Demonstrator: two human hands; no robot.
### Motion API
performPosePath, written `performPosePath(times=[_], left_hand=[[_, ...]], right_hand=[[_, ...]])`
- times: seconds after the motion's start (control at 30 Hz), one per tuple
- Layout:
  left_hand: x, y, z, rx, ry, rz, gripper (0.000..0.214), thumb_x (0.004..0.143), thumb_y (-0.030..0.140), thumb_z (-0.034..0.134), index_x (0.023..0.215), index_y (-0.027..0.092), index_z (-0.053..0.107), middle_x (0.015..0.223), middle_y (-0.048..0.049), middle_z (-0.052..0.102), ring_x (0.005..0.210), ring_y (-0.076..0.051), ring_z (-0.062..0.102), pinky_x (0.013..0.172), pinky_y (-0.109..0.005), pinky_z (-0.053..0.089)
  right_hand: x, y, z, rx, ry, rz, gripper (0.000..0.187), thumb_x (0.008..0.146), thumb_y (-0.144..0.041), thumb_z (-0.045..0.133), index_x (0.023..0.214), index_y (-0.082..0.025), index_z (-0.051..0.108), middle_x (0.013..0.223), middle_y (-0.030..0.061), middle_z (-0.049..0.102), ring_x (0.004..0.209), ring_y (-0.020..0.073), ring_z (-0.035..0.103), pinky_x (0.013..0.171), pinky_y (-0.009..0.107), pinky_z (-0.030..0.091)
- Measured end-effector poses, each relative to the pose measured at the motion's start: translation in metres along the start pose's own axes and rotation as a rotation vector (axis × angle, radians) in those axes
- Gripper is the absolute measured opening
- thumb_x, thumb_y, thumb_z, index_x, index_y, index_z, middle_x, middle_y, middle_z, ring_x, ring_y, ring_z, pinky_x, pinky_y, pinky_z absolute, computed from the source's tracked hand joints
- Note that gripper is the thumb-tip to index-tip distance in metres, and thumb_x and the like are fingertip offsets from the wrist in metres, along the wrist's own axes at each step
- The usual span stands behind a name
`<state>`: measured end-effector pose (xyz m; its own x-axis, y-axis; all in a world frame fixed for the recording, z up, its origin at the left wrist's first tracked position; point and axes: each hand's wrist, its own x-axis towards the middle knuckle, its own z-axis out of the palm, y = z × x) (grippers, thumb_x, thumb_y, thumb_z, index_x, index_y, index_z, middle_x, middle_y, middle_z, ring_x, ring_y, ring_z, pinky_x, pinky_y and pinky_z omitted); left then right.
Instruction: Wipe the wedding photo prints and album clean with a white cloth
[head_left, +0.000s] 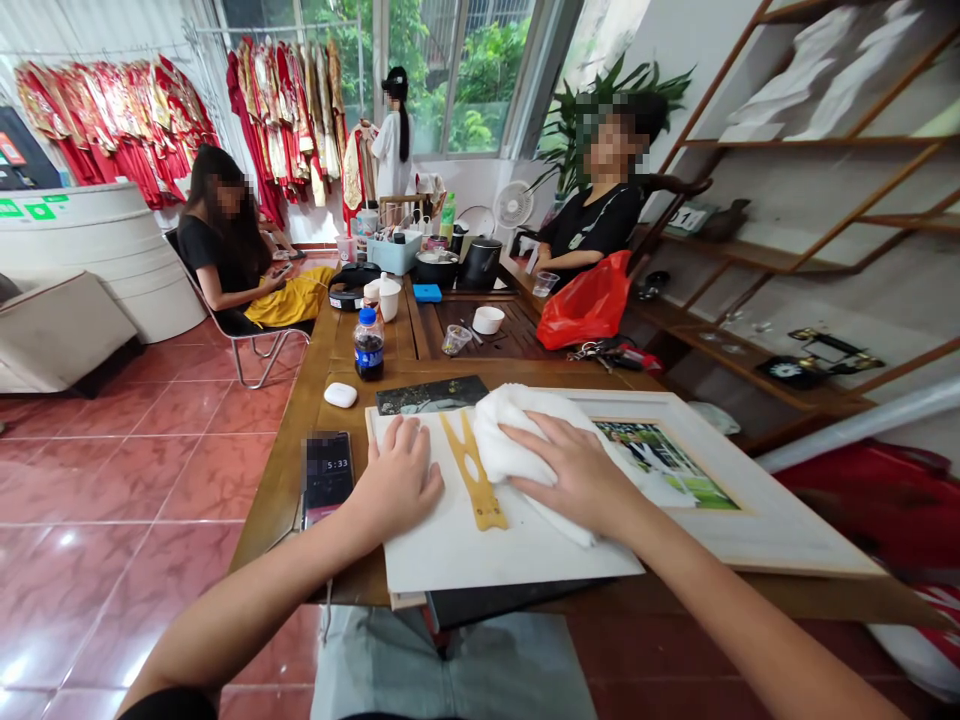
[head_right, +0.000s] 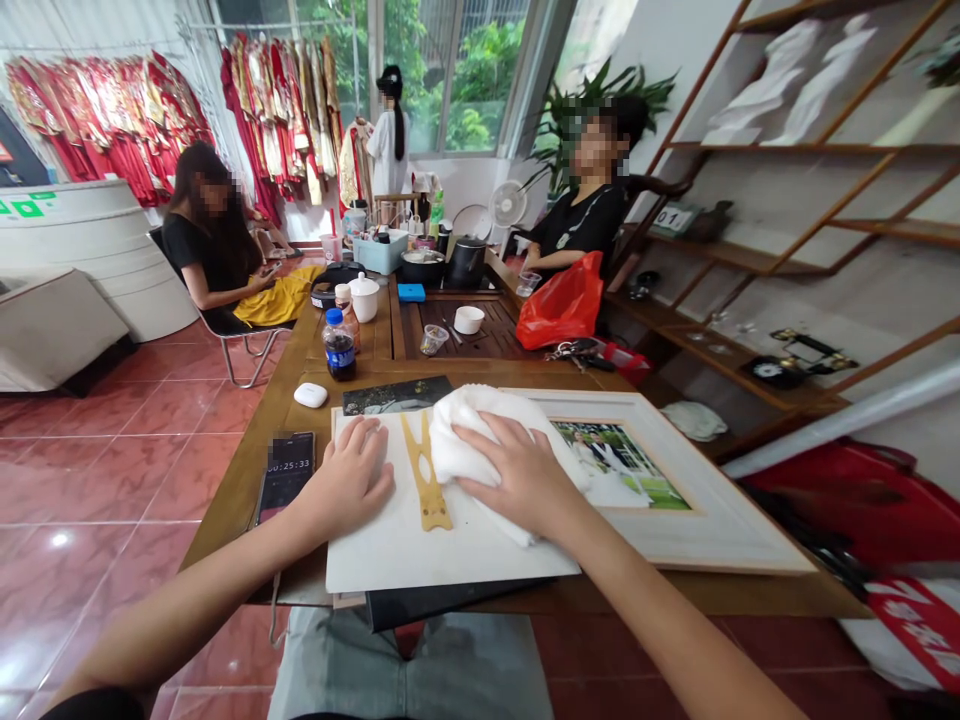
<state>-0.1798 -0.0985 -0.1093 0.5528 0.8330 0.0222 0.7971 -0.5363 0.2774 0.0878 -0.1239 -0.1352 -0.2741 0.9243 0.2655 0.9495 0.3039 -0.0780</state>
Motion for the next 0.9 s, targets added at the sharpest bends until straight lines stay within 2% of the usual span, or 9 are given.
performPosePath(times=[0.13,0.23,0.37,0.6,0.7,0.8,0.9], left_hand=[[-0.001,0.001,0.0,0.0,0.004,-0.007,0.046,0.101,0.032,0.038,0.143,0.012,0.039,0.156,-0.02,0.035,0.15,-0.036,0.023,0.112,-0.061,0.036],[-0.001,0.003,-0.001,0.004,0.01,-0.01,0.046,0.101,0.031,0.038,0.142,0.012,0.04,0.155,-0.0202,0.036,0.149,-0.036,0.024,0.112,-0.061,0.036],[-0.001,0.003,-0.001,0.009,0.01,-0.01,0.047,0.1,0.031,0.037,0.143,0.012,0.039,0.155,-0.0206,0.036,0.149,-0.036,0.023,0.111,-0.062,0.037],[-0.001,0.002,0.0,0.013,0.012,-0.008,0.047,0.1,0.031,0.037,0.143,0.012,0.039,0.156,-0.0201,0.035,0.15,-0.036,0.023,0.111,-0.06,0.037],[-0.001,0.002,0.001,0.009,0.02,0.0,0.047,0.1,0.031,0.038,0.143,0.012,0.039,0.156,-0.0201,0.035,0.15,-0.037,0.023,0.11,-0.061,0.038],[0.0,0.001,0.002,0.016,0.026,0.008,0.047,0.101,0.031,0.037,0.143,0.011,0.039,0.156,-0.0203,0.035,0.149,-0.037,0.023,0.109,-0.062,0.039],[0.0,0.0,0.002,0.028,0.019,0.006,0.047,0.101,0.031,0.036,0.143,0.01,0.039,0.156,-0.0205,0.035,0.15,-0.037,0.023,0.109,-0.062,0.039]], right_hand=[[0.028,0.002,0.001,0.006,0.012,0.064,0.058,0.092,-0.056,0.053,0.142,-0.027,0.057,0.147,0.0166,0.052,0.131,0.0394,0.049,0.098,0.059,0.044],[0.029,0.001,0.0,0.008,0.016,0.059,0.058,0.092,-0.055,0.053,0.142,-0.027,0.057,0.148,0.0167,0.051,0.131,0.0396,0.048,0.098,0.059,0.043],[0.006,0.003,-0.001,0.023,0.014,-0.002,0.058,0.09,-0.053,0.056,0.142,-0.027,0.058,0.146,0.017,0.052,0.13,0.0387,0.049,0.1,0.058,0.043],[-0.064,-0.002,-0.003,0.021,0.092,-0.119,0.06,0.086,-0.048,0.061,0.143,-0.028,0.056,0.147,0.017,0.05,0.129,0.0392,0.05,0.099,0.058,0.043],[-0.084,-0.005,-0.005,0.008,0.117,-0.15,0.06,0.085,-0.045,0.062,0.142,-0.027,0.056,0.146,0.0177,0.05,0.128,0.0394,0.049,0.097,0.057,0.043],[-0.084,-0.004,-0.006,0.004,0.101,-0.138,0.06,0.085,-0.047,0.061,0.141,-0.027,0.057,0.145,0.0173,0.051,0.127,0.0387,0.05,0.096,0.056,0.045],[-0.063,0.001,-0.005,0.014,0.046,-0.092,0.06,0.086,-0.049,0.061,0.142,-0.029,0.056,0.146,0.0155,0.052,0.128,0.0383,0.05,0.097,0.056,0.044]])
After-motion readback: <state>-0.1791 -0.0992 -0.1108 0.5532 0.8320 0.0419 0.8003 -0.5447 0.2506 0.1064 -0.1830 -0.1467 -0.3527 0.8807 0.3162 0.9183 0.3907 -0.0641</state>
